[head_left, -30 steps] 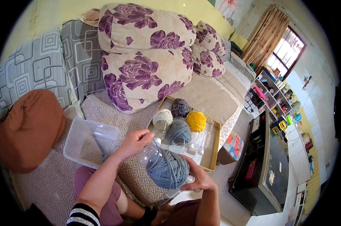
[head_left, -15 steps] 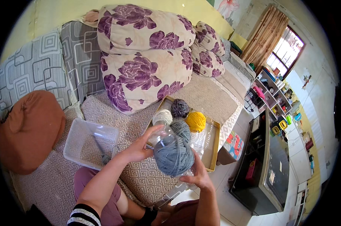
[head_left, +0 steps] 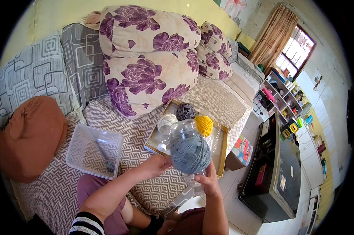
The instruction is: The person organizes yarn by placing balls of yarn into plastic bottles and then arranging them on a tray.
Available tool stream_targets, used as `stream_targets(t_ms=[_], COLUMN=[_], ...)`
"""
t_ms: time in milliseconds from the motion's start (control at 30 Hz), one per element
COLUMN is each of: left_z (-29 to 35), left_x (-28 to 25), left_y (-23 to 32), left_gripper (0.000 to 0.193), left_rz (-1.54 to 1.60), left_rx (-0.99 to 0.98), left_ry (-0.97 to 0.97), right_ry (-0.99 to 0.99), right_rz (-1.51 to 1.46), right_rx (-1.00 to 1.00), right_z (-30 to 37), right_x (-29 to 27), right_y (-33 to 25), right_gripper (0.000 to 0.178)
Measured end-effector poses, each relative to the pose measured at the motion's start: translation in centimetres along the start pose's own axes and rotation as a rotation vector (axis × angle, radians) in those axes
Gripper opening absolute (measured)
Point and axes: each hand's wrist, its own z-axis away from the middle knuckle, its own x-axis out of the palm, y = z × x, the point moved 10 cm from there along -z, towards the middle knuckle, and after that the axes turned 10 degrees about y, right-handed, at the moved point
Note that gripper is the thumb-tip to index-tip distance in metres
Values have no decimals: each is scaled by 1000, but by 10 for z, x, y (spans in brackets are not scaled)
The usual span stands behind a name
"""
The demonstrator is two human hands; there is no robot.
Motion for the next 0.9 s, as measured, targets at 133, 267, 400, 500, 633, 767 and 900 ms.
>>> stream_targets(t_ms=[133,267,400,500,633,767,900], left_z=[10,4,1,1,-4,-6,-4], left_x=[38,-3,-52,-56,-53,-58,-24], left_y=[3,27,14,6,-18,-31,-14], left_gripper=[18,19,18,20,22,26,28], left_rz=[-97,157,112,37,276,372,190], left_rx=[27,80,76,38,-36,-123,-19], left_ry=[-211,-20,232,221,241,320,272], right_ry=[112,8,-354,-539,-614,-531,-193], right_rz=[49,452,696,793,561,234,-84], right_rx=[-50,-30,103,189,219,180,76], right_z=[-9,-6,13,25,30,27,7], right_x=[-12,-6,15,22,26,25,-4], right_y=[4,18,31,31,33,17,11], right_gripper=[92,93,95,95,98,102,104])
